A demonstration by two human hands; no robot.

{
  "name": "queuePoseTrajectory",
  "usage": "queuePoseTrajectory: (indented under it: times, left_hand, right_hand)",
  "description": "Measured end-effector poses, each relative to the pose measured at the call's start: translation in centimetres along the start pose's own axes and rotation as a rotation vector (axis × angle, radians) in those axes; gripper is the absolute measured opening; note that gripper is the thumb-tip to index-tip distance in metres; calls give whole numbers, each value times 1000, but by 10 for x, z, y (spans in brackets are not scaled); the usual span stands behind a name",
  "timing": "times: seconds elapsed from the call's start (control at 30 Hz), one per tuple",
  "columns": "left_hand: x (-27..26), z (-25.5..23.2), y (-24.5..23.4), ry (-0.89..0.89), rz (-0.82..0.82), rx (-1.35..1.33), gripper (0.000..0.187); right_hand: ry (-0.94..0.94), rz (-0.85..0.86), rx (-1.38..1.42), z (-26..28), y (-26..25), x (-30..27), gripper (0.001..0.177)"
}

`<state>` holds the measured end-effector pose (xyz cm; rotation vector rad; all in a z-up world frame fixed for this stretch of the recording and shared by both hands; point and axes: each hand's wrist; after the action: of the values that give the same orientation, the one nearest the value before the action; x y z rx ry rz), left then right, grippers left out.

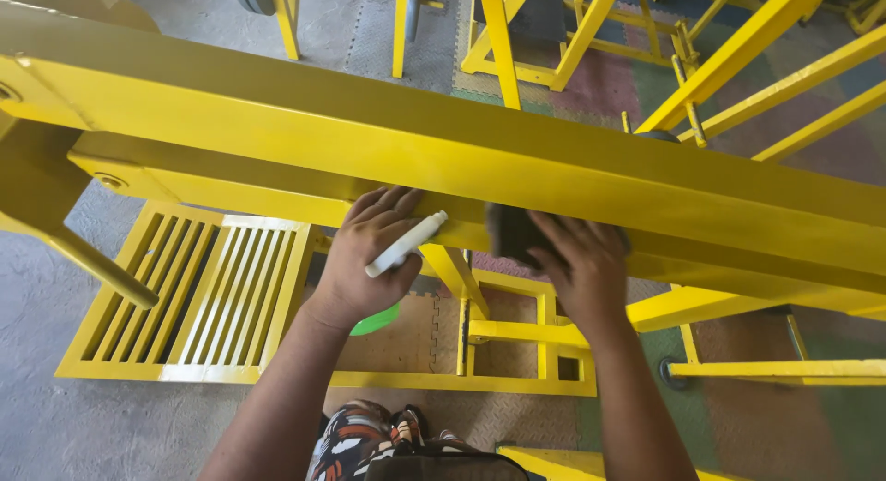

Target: Cleaning gym machines using a spray bottle and a cloth.

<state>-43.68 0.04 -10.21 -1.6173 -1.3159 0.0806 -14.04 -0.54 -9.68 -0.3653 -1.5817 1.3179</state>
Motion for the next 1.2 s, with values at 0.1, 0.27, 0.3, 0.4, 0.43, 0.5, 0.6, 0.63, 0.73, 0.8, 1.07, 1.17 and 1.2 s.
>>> queuePoseTrajectory:
  times: [0.1, 0.27, 0.3, 0.4, 0.43, 0.5, 0.6, 0.63, 0.73, 0.8, 1.07, 1.17, 1.2]
  left_hand:
    - [0, 1, -2, 5, 14, 21, 50]
    - [-6, 18, -13, 81, 43, -55, 53]
    - [-6, 24, -17, 121, 52, -104, 54]
    - [-17, 43, -33, 175, 30, -146, 48]
    - [-21, 50, -43, 184, 43, -150, 48]
    - [-31, 66, -63, 171, -5, -111, 46]
    - [-44, 88, -93, 142, -12, -57, 48]
    - [-49, 99, -98, 151, -4, -65, 48]
    - [-62, 128, -114, 111, -19, -1, 45]
    - [-69, 144, -128, 95, -62, 36, 44]
    - [-102, 182, -176, 77, -145, 47, 44]
    - [-114, 193, -193, 65, -163, 24, 43]
    - [-119, 196, -198, 53, -167, 18, 43]
  right_hand:
    - [58, -23, -30, -2, 0, -6, 51]
    - [73, -28, -75, 18, 12, 9, 52]
    - [68, -24, -74, 23, 16, 15, 51]
    - [66, -15, -17, 51, 35, 39, 50]
    - [82, -18, -18, 62, 43, 48, 50]
    - [87, 22, 0, 84, 59, 64, 48]
    - [53, 32, -33, 117, 69, 87, 52]
    - [67, 32, -39, 124, 71, 91, 52]
    - [25, 18, 10, 143, 76, 107, 52]
    - [39, 80, 73, 157, 83, 117, 51]
    - [58, 194, 145, 240, 136, 187, 48]
    - [-13, 154, 145, 274, 153, 213, 47]
    - [-55, 116, 131, 286, 157, 221, 48]
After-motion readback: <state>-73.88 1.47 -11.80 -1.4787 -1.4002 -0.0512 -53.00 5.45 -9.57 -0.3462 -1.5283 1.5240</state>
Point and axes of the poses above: each hand's wrist, its own x-axis towards the middle knuckle, its own y-axis out of the palm, z = x × y, and after that the axes turned 8 degrees about z, right-handed
